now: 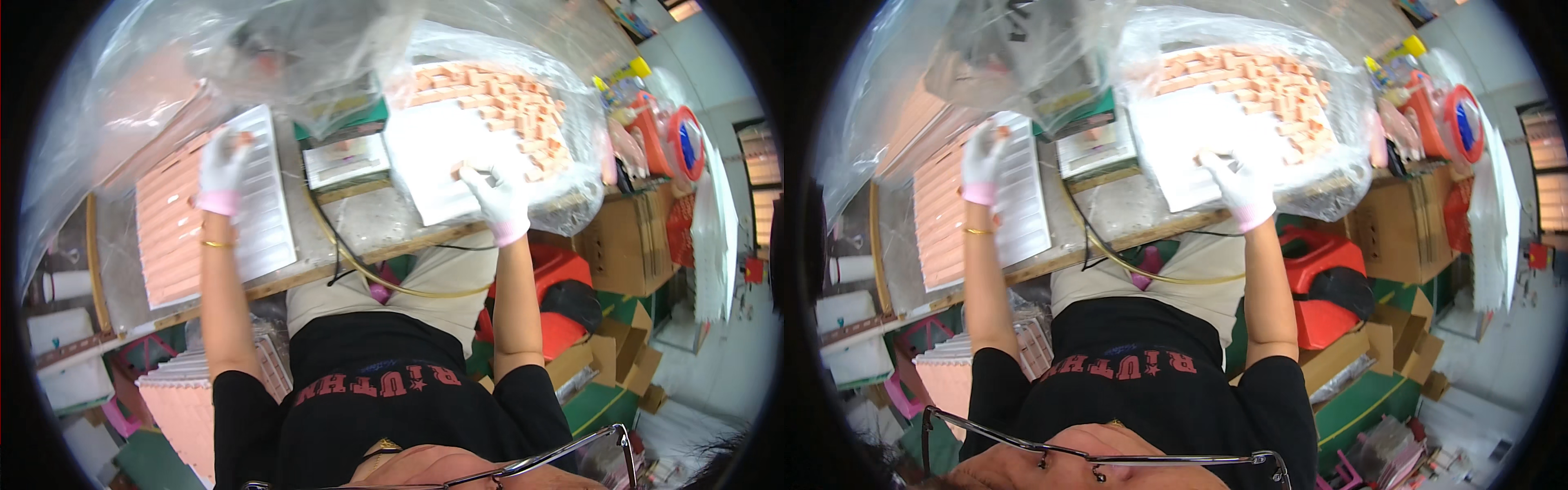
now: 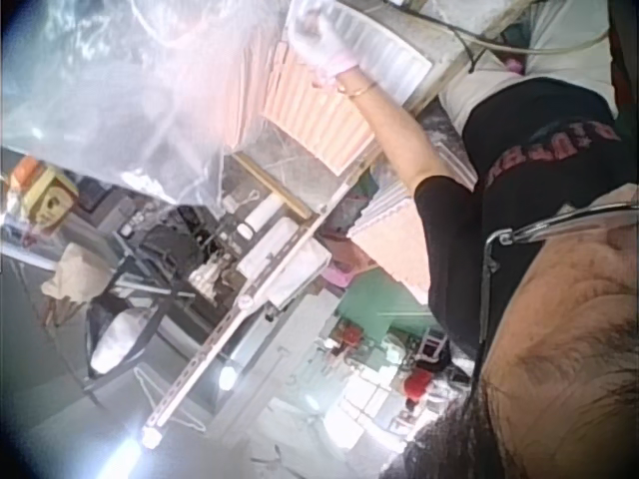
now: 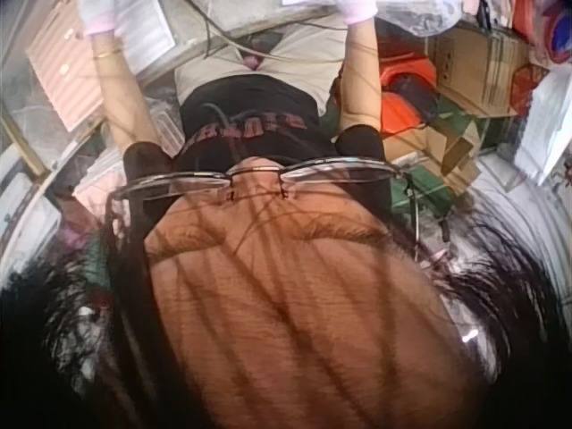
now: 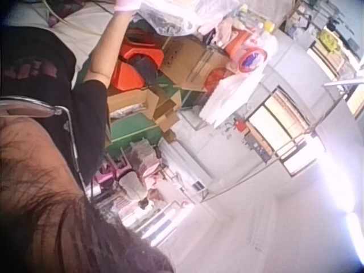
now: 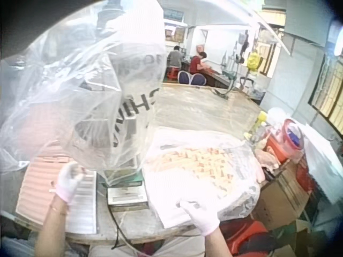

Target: Manually assembling and organizing small pink cosmetic or lipstick tubes into white plastic trays.

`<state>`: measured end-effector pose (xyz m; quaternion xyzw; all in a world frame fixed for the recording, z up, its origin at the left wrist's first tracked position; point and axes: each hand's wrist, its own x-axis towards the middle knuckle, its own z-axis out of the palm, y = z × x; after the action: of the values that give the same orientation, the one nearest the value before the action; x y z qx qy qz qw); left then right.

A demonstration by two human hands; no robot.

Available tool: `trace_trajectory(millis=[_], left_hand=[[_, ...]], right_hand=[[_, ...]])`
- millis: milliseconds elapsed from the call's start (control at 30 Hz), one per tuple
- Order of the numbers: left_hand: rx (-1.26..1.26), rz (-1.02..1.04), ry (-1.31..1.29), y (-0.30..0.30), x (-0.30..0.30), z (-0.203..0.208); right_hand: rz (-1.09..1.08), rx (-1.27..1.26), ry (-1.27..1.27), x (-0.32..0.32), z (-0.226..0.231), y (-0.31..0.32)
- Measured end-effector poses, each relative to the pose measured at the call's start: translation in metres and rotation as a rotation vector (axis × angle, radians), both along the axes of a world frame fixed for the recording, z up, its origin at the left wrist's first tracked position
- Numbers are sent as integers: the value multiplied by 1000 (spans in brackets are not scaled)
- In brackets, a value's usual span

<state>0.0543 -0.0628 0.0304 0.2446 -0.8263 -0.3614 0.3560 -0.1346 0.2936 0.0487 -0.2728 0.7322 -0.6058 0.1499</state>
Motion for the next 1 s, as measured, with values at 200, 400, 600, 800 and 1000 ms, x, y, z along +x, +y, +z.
trace_trajectory(millis=[200,400,600,800,1000], left_hand=[[608,-421,-28,128,0,5],[352,-356,-72,130,5,25],[472,-447,4,130,-5,1],[-34,-165,-314,31,4,7],[-747,178,-687,-124,3,-41]], right_hand=[[201,-301,-404,56,7,-79],[313,10,8,58,7,-93],[322,-67,260,54,-10,-90],[112,26,557,29,-18,-118],[110,24,431,7,-32,-160]])
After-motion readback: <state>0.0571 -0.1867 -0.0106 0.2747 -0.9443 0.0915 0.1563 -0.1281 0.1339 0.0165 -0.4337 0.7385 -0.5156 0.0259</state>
